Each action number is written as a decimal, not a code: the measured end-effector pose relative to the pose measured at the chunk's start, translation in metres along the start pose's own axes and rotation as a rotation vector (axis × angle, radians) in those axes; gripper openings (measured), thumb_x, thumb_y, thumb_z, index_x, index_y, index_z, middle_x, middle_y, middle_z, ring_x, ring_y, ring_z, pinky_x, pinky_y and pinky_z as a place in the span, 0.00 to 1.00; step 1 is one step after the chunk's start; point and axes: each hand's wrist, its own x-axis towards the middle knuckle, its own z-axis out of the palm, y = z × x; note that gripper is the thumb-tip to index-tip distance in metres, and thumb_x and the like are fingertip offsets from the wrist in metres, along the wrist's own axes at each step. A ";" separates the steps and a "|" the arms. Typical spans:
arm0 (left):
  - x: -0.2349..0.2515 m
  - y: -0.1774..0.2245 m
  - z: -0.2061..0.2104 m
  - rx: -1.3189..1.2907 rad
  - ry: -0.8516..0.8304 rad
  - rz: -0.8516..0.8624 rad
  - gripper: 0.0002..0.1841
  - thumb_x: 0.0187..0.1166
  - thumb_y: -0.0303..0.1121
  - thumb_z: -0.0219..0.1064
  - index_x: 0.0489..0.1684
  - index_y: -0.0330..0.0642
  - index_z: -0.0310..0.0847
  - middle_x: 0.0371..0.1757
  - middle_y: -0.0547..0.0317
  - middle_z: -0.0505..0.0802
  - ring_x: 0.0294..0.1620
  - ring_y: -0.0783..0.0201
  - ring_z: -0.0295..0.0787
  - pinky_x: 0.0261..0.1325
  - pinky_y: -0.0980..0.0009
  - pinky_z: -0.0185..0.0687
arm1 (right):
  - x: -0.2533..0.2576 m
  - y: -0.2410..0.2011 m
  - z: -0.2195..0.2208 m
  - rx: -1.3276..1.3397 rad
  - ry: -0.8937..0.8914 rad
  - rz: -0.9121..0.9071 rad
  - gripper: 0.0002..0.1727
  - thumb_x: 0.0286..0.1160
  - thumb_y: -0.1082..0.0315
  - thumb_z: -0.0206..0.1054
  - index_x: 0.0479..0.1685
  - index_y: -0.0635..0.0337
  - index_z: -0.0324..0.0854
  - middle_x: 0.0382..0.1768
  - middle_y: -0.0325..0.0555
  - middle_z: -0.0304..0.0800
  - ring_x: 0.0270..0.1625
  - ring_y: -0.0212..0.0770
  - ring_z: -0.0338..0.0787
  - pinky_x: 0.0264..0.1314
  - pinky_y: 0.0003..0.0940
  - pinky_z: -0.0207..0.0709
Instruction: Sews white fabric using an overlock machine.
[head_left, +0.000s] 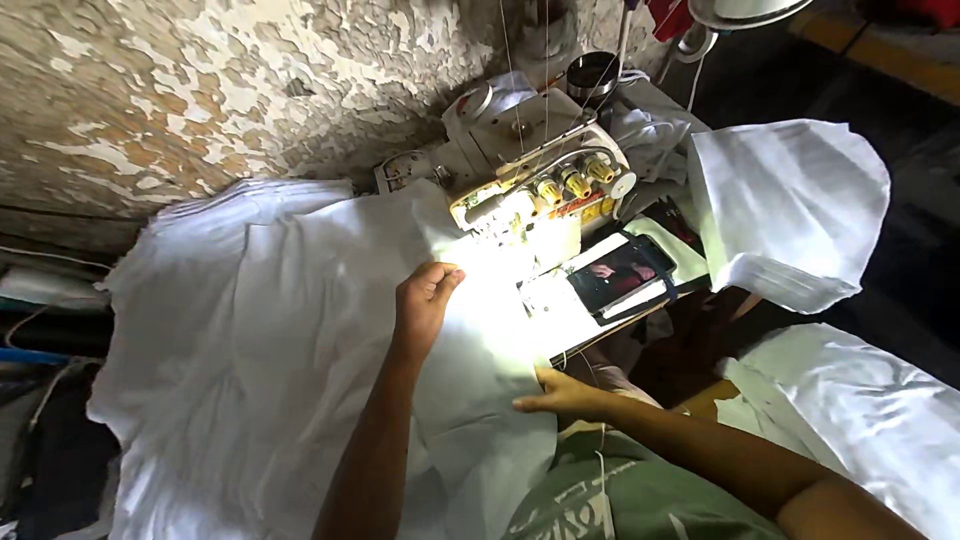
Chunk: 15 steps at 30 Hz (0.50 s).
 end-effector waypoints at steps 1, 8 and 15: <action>-0.002 0.001 0.000 -0.016 0.008 0.025 0.11 0.83 0.29 0.66 0.43 0.26 0.88 0.39 0.50 0.90 0.42 0.75 0.84 0.51 0.82 0.78 | 0.007 -0.016 0.000 0.070 0.062 -0.013 0.23 0.81 0.67 0.66 0.69 0.73 0.72 0.54 0.47 0.89 0.54 0.27 0.89 0.64 0.28 0.82; -0.004 -0.006 0.004 -0.159 0.077 0.068 0.08 0.78 0.25 0.69 0.42 0.25 0.87 0.39 0.58 0.89 0.42 0.84 0.83 0.51 0.88 0.78 | 0.042 -0.035 -0.006 0.077 0.276 -0.086 0.12 0.90 0.65 0.57 0.47 0.66 0.81 0.31 0.36 0.85 0.35 0.22 0.84 0.45 0.22 0.79; -0.002 -0.013 0.006 -0.319 0.062 0.000 0.05 0.78 0.23 0.66 0.43 0.30 0.86 0.41 0.68 0.88 0.43 0.85 0.82 0.50 0.88 0.80 | 0.016 0.007 -0.004 -0.031 0.075 -0.060 0.12 0.87 0.67 0.60 0.49 0.68 0.84 0.38 0.37 0.88 0.41 0.19 0.85 0.52 0.20 0.80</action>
